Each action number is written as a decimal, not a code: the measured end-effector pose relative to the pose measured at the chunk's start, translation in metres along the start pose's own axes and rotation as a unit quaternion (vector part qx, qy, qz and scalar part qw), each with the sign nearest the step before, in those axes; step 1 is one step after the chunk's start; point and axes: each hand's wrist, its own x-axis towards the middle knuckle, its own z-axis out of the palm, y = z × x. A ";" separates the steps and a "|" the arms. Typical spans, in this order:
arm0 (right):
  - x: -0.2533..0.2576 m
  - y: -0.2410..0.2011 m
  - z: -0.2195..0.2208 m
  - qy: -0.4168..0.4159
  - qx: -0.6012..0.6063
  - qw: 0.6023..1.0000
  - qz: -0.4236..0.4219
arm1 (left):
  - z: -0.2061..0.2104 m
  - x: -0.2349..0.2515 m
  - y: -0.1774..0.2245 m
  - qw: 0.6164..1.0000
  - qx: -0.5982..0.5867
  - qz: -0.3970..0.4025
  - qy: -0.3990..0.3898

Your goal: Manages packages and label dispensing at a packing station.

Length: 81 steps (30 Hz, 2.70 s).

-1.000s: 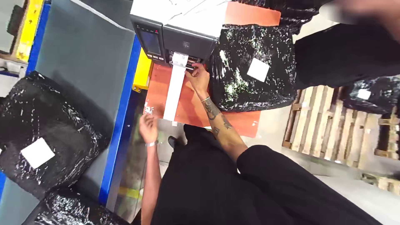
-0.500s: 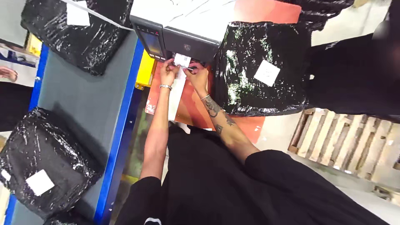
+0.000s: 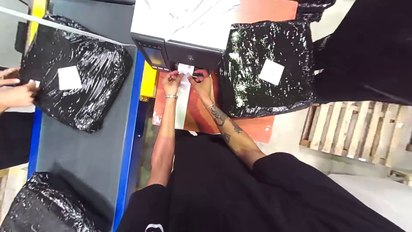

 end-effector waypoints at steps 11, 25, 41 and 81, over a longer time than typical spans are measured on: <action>0.001 -0.010 0.004 -0.012 0.065 0.997 0.030 | -0.009 0.005 -0.002 0.988 -0.112 -0.101 -0.044; -0.001 -0.042 -0.004 -0.046 0.250 0.933 0.255 | -0.013 0.003 -0.001 0.989 -0.104 -0.031 -0.099; 0.003 -0.045 -0.022 -0.154 0.375 0.852 0.331 | -0.002 0.003 0.000 0.998 -0.063 -0.027 -0.002; 0.002 -0.048 -0.014 -0.144 0.280 0.903 0.293 | 0.004 -0.010 -0.011 0.995 -0.003 0.075 -0.071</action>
